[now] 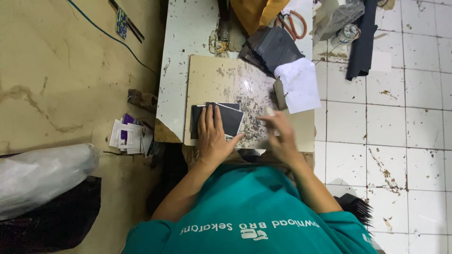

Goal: Trimming leather pieces with scissors and applying glue to the edges of leather components

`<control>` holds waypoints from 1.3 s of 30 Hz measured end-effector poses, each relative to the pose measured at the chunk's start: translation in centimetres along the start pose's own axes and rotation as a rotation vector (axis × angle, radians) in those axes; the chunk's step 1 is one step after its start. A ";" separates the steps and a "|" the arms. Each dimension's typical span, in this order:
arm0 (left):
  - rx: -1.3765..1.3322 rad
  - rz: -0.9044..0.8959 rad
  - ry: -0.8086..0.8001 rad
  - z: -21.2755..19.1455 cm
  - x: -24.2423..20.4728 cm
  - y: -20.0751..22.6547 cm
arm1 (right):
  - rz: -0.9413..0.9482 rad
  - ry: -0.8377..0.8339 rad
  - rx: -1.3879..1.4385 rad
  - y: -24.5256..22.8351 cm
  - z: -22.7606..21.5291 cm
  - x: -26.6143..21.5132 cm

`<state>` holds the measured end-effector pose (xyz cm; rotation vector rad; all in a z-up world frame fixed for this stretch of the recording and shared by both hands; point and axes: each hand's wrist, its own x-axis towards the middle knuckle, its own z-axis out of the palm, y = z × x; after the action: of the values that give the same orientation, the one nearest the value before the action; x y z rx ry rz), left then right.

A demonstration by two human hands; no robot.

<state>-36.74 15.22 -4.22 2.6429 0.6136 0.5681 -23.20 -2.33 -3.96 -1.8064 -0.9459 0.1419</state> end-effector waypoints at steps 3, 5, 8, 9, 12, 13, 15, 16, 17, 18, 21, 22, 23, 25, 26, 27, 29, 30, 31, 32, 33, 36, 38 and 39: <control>-0.104 -0.015 -0.075 0.2 -0.1 -0.6 | -0.112 -0.128 -0.216 -0.3 2.3 1.5; -0.122 -0.001 -0.081 -0.2 0.1 -1.2 | -0.134 -0.134 -0.335 -0.2 3.1 2.3; -0.166 0.015 -0.127 -0.1 0.4 -2.4 | -0.159 -0.156 -0.478 -0.2 4.0 3.2; -0.190 0.023 -0.162 -0.1 0.6 -2.8 | -0.165 -0.165 -0.503 -0.2 4.2 3.5; -0.249 0.006 -0.204 -1.2 1.1 -2.8 | -0.231 -0.141 -0.551 1.3 5.0 3.3; -0.247 0.004 -0.204 -2.2 1.5 -2.2 | -0.231 -0.142 -0.549 1.0 4.8 3.3; -0.275 0.027 -0.221 -3.6 2.7 -0.8 | -0.291 -0.112 -0.581 0.7 3.8 3.5; -0.280 0.044 -0.225 -2.8 3.3 -0.4 | -0.284 -0.099 -0.592 -0.1 2.4 3.8; -0.309 0.091 -0.207 -1.9 3.8 0.1 | -0.329 0.018 -0.550 -0.8 1.0 4.0; -0.340 0.138 -0.194 -0.9 4.2 0.7 | -0.369 0.135 -0.508 -1.6 -0.4 4.0; -0.580 0.188 -0.244 2.0 6.8 4.8 | -0.405 0.209 -0.766 -0.3 -5.4 3.6; -0.586 0.199 -0.254 3.7 7.8 5.6 | -0.394 0.216 -0.776 0.6 -5.9 4.1; -0.664 0.181 -0.258 5.3 8.6 6.5 | -0.420 0.197 -0.770 1.5 -6.4 4.5; -0.754 0.179 -0.260 8.8 10.1 7.8 | -0.448 0.185 -0.781 3.1 -7.2 5.1; -0.798 0.113 -0.232 10.6 10.4 7.9 | -0.458 0.208 -0.788 3.7 -7.2 5.0; -0.842 0.047 -0.204 12.4 10.8 8.0 | -0.469 0.232 -0.794 4.4 -7.2 5.0; -0.793 0.043 -0.182 13.8 11.1 8.1 | -0.454 0.231 -0.762 3.7 -7.8 5.3; -0.738 0.036 -0.159 14.4 11.3 7.9 | -0.441 0.230 -0.724 3.3 -7.9 5.4; -0.735 0.038 -0.161 13.6 11.6 8.3 | -0.439 0.232 -0.722 4.2 -8.1 5.2; -0.745 0.063 -0.151 12.8 11.8 8.7 | -0.420 0.253 -0.667 4.9 -8.3 5.0; -0.755 0.088 -0.141 12.1 12.0 9.0 | -0.402 0.274 -0.612 5.7 -8.4 4.7; -0.737 0.110 -0.135 11.0 11.3 9.0 | -0.275 0.405 -0.448 9.5 -8.2 3.4; -0.728 0.125 -0.150 12.3 11.3 8.5 | -0.247 0.500 -0.356 8.5 -9.3 4.6; -0.718 0.137 -0.160 12.9 11.2 8.0 | -0.224 0.591 -0.262 8.0 -9.8 5.2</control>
<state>-18.92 10.56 -8.41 2.0240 0.1318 0.4895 -10.48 -7.28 -4.57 -1.8039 -0.7474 -0.6501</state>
